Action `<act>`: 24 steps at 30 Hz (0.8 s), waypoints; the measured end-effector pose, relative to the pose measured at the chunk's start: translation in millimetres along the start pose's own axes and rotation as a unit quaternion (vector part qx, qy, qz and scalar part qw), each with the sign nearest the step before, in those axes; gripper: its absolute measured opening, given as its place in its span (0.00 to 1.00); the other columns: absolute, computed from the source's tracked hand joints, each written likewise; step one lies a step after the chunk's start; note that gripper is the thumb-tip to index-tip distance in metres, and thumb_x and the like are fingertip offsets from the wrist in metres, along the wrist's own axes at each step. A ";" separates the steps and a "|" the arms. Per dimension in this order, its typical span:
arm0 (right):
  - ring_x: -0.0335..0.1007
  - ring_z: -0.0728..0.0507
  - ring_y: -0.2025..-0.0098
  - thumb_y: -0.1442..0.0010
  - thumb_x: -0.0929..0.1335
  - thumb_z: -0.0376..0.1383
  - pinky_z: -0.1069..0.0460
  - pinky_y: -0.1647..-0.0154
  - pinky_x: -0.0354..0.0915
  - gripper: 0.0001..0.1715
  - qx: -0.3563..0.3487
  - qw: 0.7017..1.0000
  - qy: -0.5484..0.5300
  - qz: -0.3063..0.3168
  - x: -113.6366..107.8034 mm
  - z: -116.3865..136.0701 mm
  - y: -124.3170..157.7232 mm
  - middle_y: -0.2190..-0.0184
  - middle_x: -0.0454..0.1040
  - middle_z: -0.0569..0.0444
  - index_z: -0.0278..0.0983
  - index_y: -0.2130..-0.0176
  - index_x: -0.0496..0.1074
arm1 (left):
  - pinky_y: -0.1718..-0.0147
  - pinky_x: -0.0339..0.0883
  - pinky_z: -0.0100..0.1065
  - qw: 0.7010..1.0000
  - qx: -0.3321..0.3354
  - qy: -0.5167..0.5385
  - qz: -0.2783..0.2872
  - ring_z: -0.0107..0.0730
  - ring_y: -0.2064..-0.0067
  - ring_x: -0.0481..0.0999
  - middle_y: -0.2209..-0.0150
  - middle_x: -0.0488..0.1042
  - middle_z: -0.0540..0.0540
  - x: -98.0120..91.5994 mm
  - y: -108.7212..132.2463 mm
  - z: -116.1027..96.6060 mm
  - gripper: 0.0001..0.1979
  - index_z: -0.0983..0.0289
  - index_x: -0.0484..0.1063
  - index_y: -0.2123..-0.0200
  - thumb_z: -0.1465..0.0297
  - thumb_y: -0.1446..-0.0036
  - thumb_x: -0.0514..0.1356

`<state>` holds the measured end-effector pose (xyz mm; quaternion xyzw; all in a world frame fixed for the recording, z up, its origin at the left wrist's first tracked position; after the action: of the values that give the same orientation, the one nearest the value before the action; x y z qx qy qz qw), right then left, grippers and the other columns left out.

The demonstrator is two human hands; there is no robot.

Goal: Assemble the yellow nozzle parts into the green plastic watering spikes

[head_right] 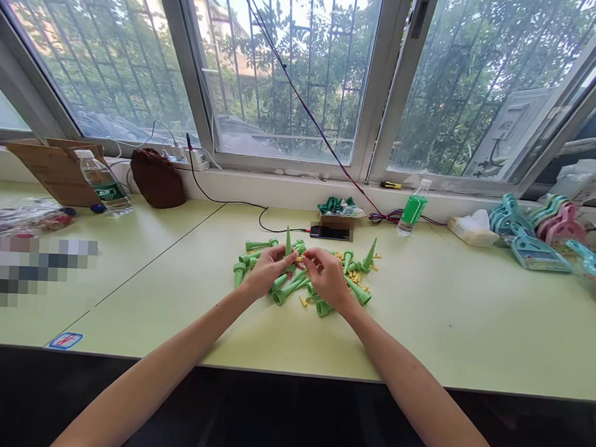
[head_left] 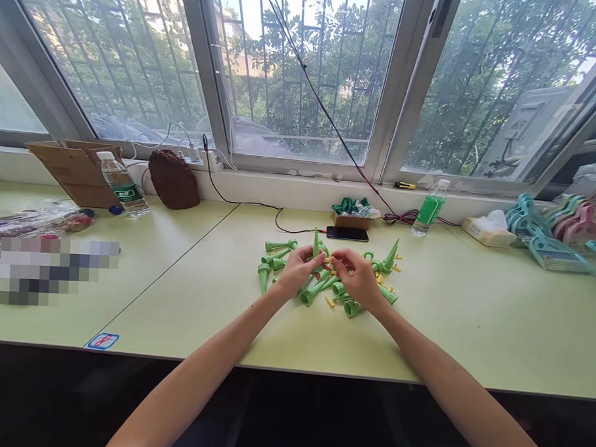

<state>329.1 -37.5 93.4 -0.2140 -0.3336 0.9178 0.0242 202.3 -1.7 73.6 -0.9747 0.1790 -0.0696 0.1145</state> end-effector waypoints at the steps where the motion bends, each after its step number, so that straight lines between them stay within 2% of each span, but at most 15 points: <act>1: 0.72 0.45 0.69 0.36 0.64 0.43 0.51 0.67 0.71 0.13 0.001 1.000 -0.001 0.000 0.1 -0.1 0.0 0.66 0.77 0.51 0.38 0.61 0.73 | 0.79 0.66 0.26 1.000 -0.003 0.003 0.000 0.31 0.68 0.76 0.70 0.73 0.54 -0.4 -0.3 0.8 0.19 0.67 0.73 0.67 0.57 0.52 0.68; 15: 0.72 0.45 0.69 0.36 0.64 0.42 0.51 0.67 0.70 0.12 0.008 1.000 -0.009 0.005 1.2 0.0 -1.1 0.66 0.76 0.51 0.38 0.62 0.72 | 0.79 0.69 0.26 0.999 -0.022 0.033 -0.009 0.31 0.68 0.75 0.71 0.72 0.53 -1.1 1.0 3.6 0.20 0.68 0.72 0.68 0.58 0.55 0.70; 24: 0.72 0.46 0.70 0.36 0.65 0.41 0.52 0.68 0.70 0.10 0.005 1.000 -0.017 0.003 2.1 2.8 -1.0 0.67 0.76 0.51 0.37 0.62 0.72 | 0.77 0.70 0.28 0.999 -0.009 0.031 0.009 0.31 0.68 0.74 0.70 0.71 0.53 0.0 1.1 1.3 0.18 0.68 0.71 0.67 0.59 0.53 0.69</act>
<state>325.8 -38.0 95.2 -0.1991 -0.3284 0.9231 0.0173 202.2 -2.5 72.1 -0.9713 0.1924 -0.0974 0.1006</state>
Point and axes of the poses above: each hand's wrist, its own y-axis away from the middle knuckle, its own x-axis out of the palm, z = x × y, the point moved 9 cm from there along -y, towards the middle knuckle
